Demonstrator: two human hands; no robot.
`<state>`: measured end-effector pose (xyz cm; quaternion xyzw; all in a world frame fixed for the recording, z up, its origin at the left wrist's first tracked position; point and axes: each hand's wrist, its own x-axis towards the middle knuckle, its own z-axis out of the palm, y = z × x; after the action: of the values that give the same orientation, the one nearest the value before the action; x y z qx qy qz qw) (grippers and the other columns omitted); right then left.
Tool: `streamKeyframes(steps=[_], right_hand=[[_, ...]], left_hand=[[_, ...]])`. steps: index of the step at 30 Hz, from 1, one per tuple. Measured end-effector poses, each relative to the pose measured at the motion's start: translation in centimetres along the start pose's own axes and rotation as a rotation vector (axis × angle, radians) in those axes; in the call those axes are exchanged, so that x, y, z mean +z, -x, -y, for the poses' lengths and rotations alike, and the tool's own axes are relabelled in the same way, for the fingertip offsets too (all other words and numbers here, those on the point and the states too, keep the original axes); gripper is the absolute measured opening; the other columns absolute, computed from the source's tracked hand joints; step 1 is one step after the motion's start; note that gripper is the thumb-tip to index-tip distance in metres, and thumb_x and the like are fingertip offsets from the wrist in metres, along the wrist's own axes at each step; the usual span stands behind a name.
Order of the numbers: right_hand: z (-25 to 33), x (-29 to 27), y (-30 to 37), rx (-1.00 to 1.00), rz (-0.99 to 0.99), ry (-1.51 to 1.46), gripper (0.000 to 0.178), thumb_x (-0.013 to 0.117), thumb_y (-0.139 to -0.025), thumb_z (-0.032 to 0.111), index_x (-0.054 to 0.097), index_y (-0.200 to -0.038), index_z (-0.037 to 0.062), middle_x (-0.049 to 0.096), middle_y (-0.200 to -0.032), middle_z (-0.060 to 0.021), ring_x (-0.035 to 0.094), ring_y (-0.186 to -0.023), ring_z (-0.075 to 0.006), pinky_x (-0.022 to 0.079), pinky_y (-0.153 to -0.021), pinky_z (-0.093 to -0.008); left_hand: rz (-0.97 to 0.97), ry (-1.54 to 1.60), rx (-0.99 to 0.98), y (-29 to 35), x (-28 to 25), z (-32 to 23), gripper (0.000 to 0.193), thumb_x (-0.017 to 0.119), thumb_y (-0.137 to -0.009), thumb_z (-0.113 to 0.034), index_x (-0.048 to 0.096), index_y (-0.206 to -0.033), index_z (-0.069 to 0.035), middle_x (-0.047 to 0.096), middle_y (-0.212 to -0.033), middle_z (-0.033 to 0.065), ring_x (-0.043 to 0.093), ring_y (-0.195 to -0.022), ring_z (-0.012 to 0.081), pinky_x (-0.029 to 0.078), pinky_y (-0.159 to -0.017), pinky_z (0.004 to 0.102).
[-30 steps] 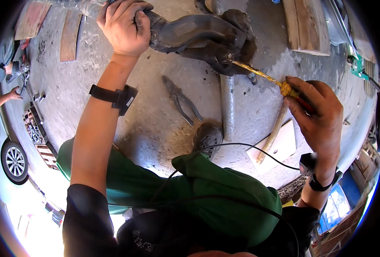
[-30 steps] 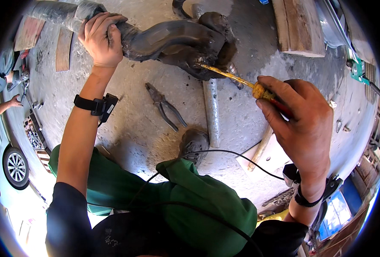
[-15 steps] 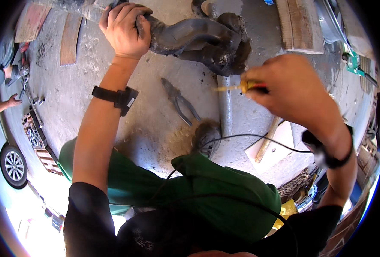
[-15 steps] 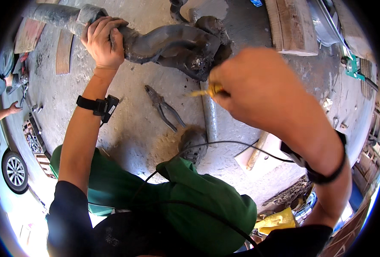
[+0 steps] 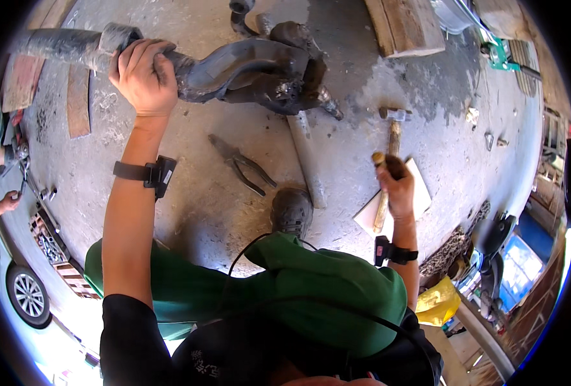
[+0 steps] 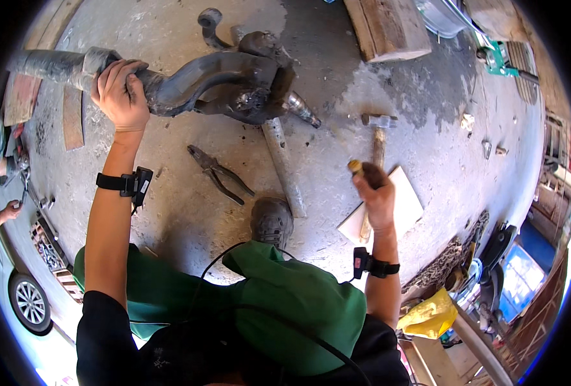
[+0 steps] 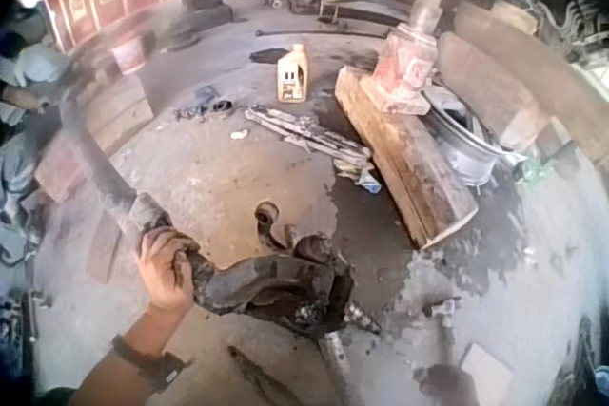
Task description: The person cleans a drive shaft assembly by hand, then uses a screwdriver, pliers, and a hammer to remove and replace components on the joint.
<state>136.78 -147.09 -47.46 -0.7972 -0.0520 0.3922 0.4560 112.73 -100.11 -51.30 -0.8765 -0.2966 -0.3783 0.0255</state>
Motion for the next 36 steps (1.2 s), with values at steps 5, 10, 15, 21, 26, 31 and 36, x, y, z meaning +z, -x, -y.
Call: streamKeyframes(steps=[5,10,15,21,26,31,36], right_hand=[[-7.5,-1.1,0.3,-0.035,-0.088,0.451,0.049,0.083,-0.082,0.017,0.063,-0.12,-0.0056,0.071,-0.111,-0.0164,0.068,-0.1,-0.0252,0.052,-0.09,-0.0328],[-11.5,-4.5,-1.2,-0.129,-0.435,0.867,0.059,0.079,-0.083,0.027,0.056,-0.125,-0.008,0.061,-0.121,-0.0274,0.059,-0.112,-0.041,0.047,-0.098,-0.0459],[-18.5,-8.1,-0.9,-0.066,-0.357,0.913,0.047,0.072,-0.086,0.026,0.058,-0.113,-0.0101,0.064,-0.105,-0.031,0.061,-0.1,-0.0496,0.049,-0.09,-0.0528],[-8.0,-3.7,0.8,0.176,-0.163,0.207,0.018,0.062,-0.085,0.014,0.057,-0.084,-0.0041,0.056,-0.062,-0.0112,0.055,-0.047,-0.0257,0.046,-0.045,-0.0412],[-0.2,0.4,0.9,-0.018,-0.195,0.316,0.016,0.063,-0.088,0.012,0.057,-0.084,-0.0025,0.051,-0.059,-0.0036,0.05,-0.043,-0.0141,0.041,-0.04,-0.0325],[13.0,8.3,2.7,-0.278,-0.006,0.283,0.015,0.066,-0.091,0.009,0.059,-0.096,-0.0029,0.054,-0.062,-0.0025,0.054,-0.049,-0.0129,0.045,-0.045,-0.0304],[20.8,13.5,5.5,-0.171,0.575,0.248,0.025,0.068,-0.089,0.005,0.057,-0.11,-0.0019,0.058,-0.069,-0.0036,0.056,-0.053,-0.013,0.046,-0.047,-0.0291]], left_hand=[[0.033,-0.083,-0.046,-0.2,-0.4,-0.8,0.017,0.061,-0.081,-0.019,0.074,-0.093,-0.018,0.071,-0.104,0.0008,0.061,-0.113,0.0241,0.03,-0.112,0.0502],[0.027,-0.037,-0.12,-0.8,-1.2,-1.4,0.014,0.064,-0.073,-0.017,0.072,-0.085,-0.017,0.07,-0.098,0.0014,0.06,-0.109,0.0259,0.034,-0.109,0.0506],[0.046,0.105,-0.169,-1.5,-1.2,-2.5,0.017,0.063,-0.072,-0.012,0.071,-0.086,-0.014,0.069,-0.099,0.0043,0.06,-0.111,0.0262,0.032,-0.113,0.0531],[-0.006,0.137,-0.185,-0.5,-2.3,-1.8,0.018,0.065,-0.067,-0.013,0.07,-0.085,-0.013,0.068,-0.096,0.002,0.06,-0.109,0.0249,0.035,-0.111,0.053],[-0.04,0.162,-0.172,-1.0,-1.9,-2.3,0.019,0.066,-0.067,-0.013,0.069,-0.086,-0.013,0.067,-0.095,0.001,0.06,-0.107,0.0244,0.036,-0.111,0.0529],[-0.012,0.164,-0.18,-0.6,-2.1,-2.5,0.021,0.068,-0.065,-0.016,0.069,-0.086,-0.012,0.067,-0.097,0.0019,0.059,-0.11,0.0248,0.035,-0.113,0.0518],[0.047,0.123,-0.221,-0.8,-2.4,-3.3,0.024,0.07,-0.067,-0.022,0.07,-0.088,-0.012,0.067,-0.104,0.0049,0.057,-0.115,0.0258,0.032,-0.117,0.0514]])
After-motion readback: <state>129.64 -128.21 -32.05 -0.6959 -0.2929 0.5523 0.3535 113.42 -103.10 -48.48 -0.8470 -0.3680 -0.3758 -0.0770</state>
